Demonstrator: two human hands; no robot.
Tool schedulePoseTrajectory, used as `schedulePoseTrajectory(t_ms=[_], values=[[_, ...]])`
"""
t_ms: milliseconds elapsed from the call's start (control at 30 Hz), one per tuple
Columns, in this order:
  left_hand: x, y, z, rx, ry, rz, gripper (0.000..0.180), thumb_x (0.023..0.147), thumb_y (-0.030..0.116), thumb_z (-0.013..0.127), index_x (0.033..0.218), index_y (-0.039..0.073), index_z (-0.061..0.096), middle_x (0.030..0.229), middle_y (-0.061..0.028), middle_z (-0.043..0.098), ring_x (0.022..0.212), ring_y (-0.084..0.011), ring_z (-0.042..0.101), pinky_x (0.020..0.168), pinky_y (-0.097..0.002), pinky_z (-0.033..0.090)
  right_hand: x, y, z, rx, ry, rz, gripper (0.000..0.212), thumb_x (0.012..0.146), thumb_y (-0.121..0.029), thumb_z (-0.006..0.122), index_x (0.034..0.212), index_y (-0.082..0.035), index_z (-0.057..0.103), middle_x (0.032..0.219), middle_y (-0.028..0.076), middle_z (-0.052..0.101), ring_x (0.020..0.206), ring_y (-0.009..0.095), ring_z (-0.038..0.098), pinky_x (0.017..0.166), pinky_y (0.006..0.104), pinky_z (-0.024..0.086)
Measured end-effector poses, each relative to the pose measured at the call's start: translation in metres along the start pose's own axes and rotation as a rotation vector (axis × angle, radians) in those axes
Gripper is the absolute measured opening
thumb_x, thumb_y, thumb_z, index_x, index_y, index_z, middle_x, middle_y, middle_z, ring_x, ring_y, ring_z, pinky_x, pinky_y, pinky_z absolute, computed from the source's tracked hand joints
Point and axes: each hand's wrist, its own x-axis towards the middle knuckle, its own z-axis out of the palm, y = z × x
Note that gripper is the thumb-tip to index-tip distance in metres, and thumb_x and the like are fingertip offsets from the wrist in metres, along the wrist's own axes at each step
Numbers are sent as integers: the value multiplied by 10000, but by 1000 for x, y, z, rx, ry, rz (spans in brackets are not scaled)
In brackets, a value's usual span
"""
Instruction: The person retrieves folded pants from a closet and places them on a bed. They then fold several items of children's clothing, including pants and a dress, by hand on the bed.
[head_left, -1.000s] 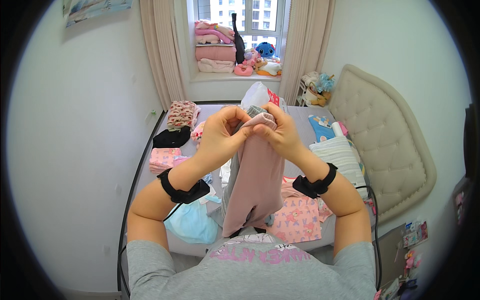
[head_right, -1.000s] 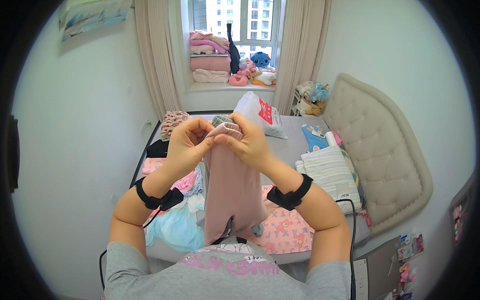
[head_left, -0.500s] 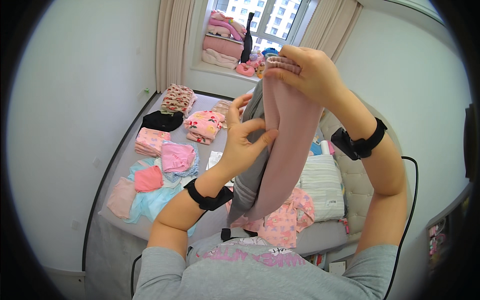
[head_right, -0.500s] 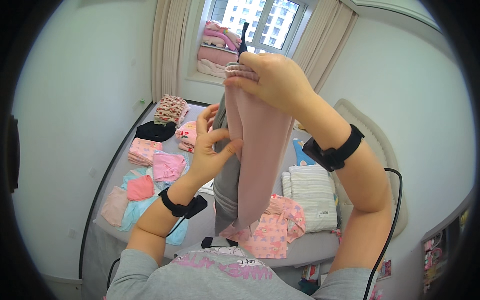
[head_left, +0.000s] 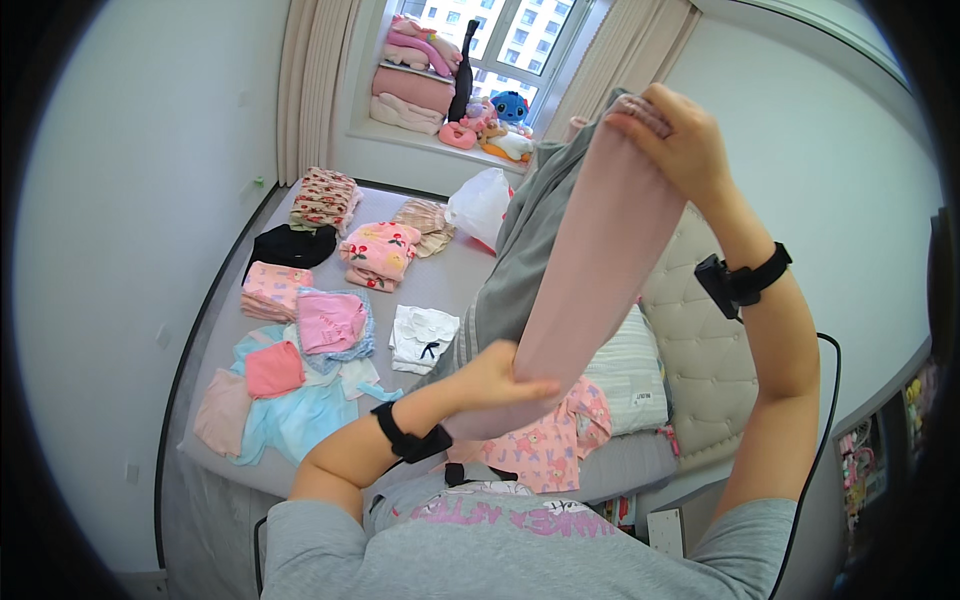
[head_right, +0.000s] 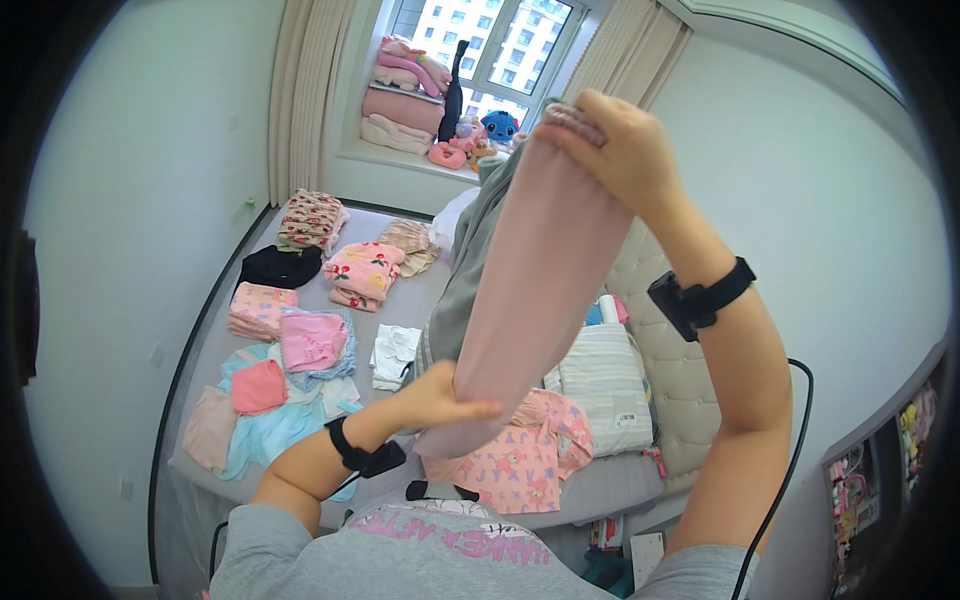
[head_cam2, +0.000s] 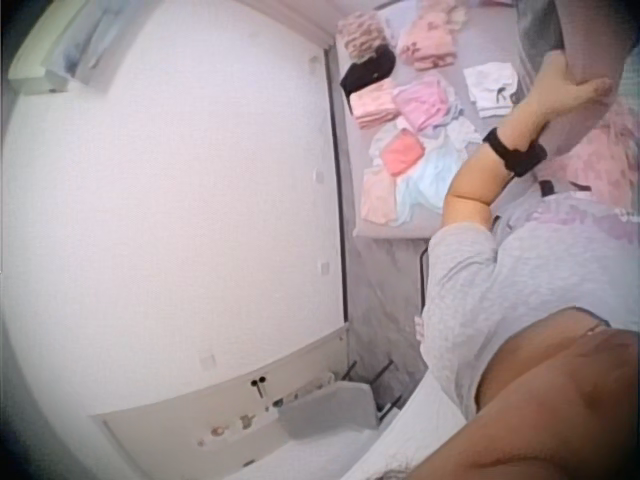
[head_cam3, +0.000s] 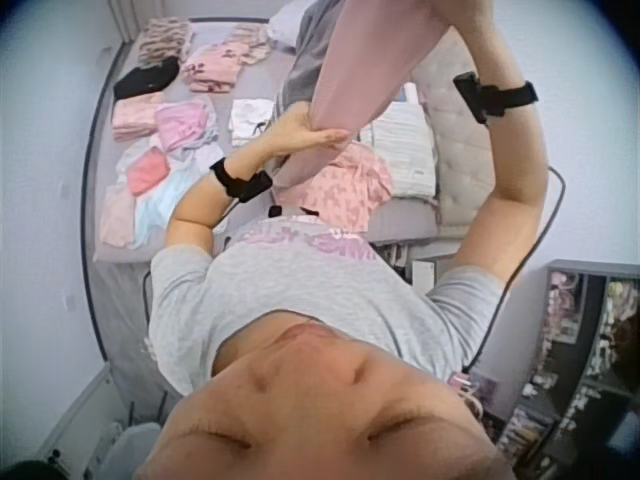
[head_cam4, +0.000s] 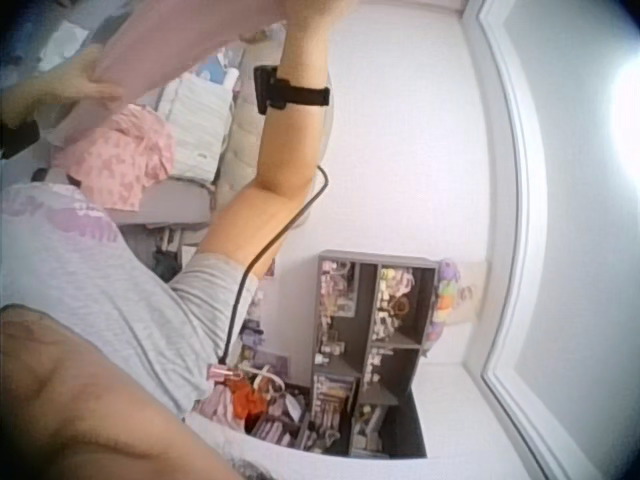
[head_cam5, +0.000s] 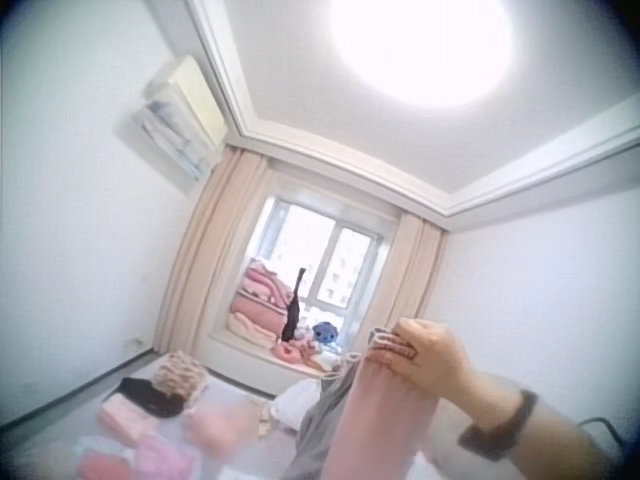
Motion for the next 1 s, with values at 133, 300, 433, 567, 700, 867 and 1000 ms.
schedulePoseTrajectory(t_ms=[133,300,433,567,700,867,1000], values=[[-37,-61,-5,131,-216,-152,386,825,295,708,1036,-22,643,986,-107,675,882,-141,612,789,-287,475,3,21,-20,13,36,34,300,811,-258,718,765,-30,527,638,104,523,553,214,486,537,293,429],[-71,-109,-36,11,13,-72,285,878,265,647,969,-5,648,1030,-76,642,952,-140,570,826,-284,431,-7,33,-35,10,57,126,205,834,-205,702,810,-29,599,637,50,535,570,109,466,544,234,413],[-60,-152,-55,-170,380,-59,247,891,259,630,934,17,654,1141,-84,583,1018,-140,522,826,-295,420,-7,20,-39,100,75,191,196,847,-222,694,844,-35,637,661,-2,562,607,70,471,570,210,405],[-29,-160,-49,-146,359,91,291,881,244,641,1070,23,629,1275,-87,496,1145,-154,460,947,-302,388,-7,15,-40,180,71,241,211,854,-241,690,845,-36,641,676,-20,557,635,56,472,585,202,397],[-11,-156,-29,-318,131,-57,462,810,244,726,1190,25,581,1241,-59,501,1148,-166,470,983,-304,364,-7,17,-47,239,64,285,223,863,-258,682,855,-39,645,683,-29,545,648,52,465,600,196,391],[3,-180,-13,-197,48,-34,602,756,214,775,1278,49,524,1209,-34,563,1114,-119,495,965,-293,384,-12,23,-57,218,71,306,241,863,-273,683,867,-34,653,684,-36,529,658,43,451,605,190,382],[2,-170,9,-241,-35,-86,454,754,223,776,1139,38,619,1163,-51,571,1073,-162,522,946,-292,397,-14,39,-72,149,78,330,265,856,-282,691,872,-20,657,693,-36,527,664,38,442,602,187,379]])
